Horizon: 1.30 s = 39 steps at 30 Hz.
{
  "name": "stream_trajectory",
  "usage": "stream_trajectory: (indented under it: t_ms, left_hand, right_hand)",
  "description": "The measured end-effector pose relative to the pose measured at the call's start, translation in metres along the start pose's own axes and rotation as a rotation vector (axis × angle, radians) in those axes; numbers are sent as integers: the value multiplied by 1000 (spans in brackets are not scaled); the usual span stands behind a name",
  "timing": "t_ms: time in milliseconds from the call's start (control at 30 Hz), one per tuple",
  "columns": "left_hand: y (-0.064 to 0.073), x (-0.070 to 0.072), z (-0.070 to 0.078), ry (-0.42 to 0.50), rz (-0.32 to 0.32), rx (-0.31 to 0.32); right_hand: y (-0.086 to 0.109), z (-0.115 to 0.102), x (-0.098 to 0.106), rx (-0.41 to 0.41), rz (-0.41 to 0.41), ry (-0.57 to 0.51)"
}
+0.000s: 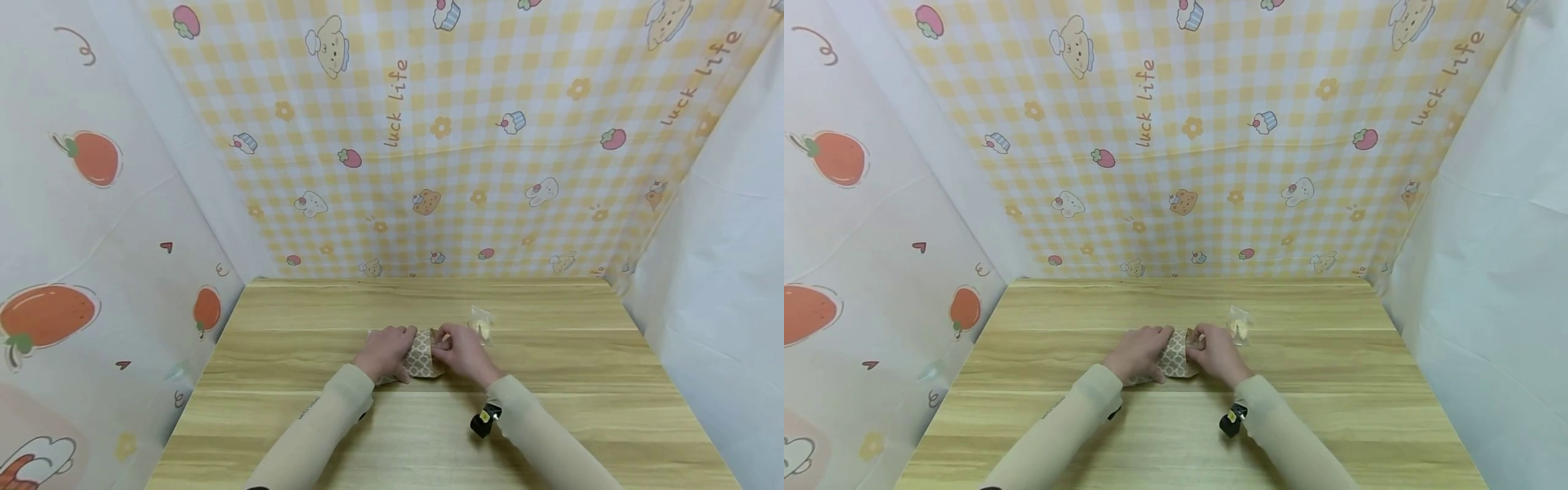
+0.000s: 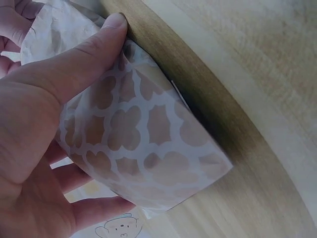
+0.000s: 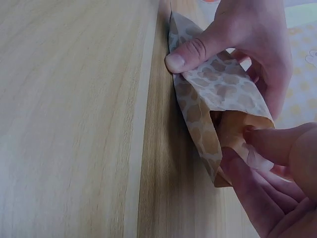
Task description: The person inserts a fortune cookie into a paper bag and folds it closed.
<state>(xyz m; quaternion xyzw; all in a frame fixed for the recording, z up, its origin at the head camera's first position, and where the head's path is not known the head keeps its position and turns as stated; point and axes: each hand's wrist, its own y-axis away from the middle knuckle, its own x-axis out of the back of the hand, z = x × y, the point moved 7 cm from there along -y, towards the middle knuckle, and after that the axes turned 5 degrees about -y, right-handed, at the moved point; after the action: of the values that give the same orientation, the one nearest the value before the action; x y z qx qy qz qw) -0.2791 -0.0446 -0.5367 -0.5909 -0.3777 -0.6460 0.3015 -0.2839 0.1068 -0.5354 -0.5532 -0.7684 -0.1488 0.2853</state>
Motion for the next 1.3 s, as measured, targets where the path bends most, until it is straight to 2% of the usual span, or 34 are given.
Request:
stream_trajectory:
  t_ms: [333,567,833,900,1133,1300]
  left_hand:
    - [1,3,3,-4,0,-19]
    - [1,1,3,-2,-2,-18]
    - [1,0,6,-9,4,-37]
    - [0,-1,6,-11,7,-42]
    - [-1,-2,5,-5,7,-44]
    - [0,-2,5,12,9,-44]
  right_hand:
    - [-5,-6,-6,82,-41,55]
    - [-6,0,-11,-18,-6,-7]
    - [-7,8,-17,-92,20,-75]
    - [-7,11,-19,-119,19,-112]
    - [-8,28,-31,-236,44,-345]
    - [-6,30,-37,-295,54,-502]
